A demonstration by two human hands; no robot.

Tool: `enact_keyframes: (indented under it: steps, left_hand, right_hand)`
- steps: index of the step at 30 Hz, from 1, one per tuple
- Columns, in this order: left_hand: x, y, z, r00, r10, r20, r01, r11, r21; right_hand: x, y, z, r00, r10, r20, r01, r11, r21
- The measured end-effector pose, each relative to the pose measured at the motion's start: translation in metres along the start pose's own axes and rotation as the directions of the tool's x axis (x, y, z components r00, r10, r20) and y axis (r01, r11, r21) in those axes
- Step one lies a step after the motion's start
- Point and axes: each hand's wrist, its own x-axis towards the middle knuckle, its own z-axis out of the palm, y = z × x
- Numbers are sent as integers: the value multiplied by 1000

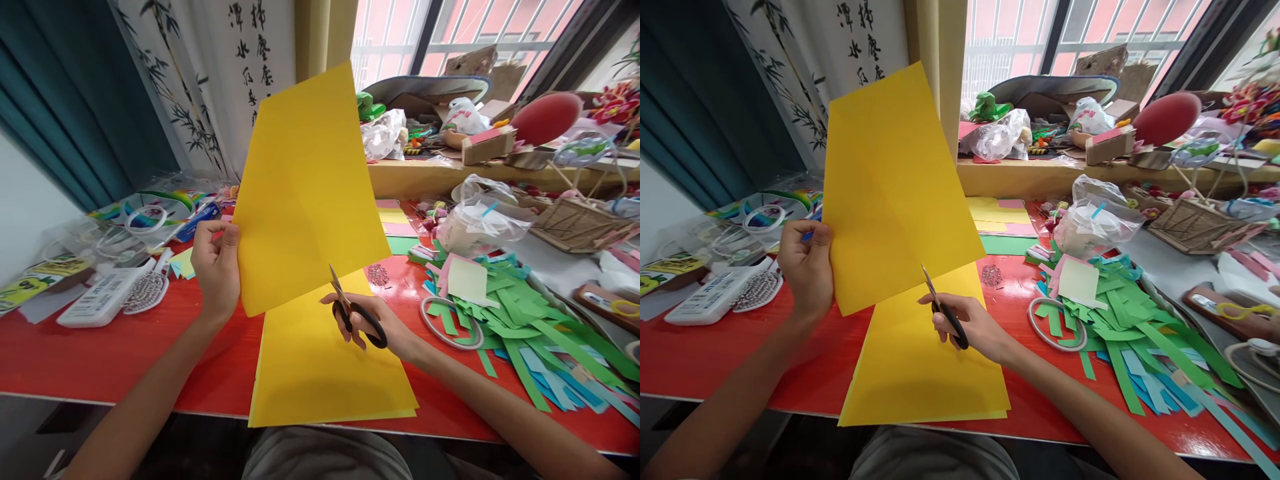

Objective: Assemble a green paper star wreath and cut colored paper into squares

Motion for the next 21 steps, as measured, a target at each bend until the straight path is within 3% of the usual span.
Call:
enact_keyframes:
  steps: [21]
  left_hand:
    - [1,-1,-1,1000,25,-5,-25,1000,-4]
  right_hand:
    - [0,3,1,1000,-19,-7,19,999,31]
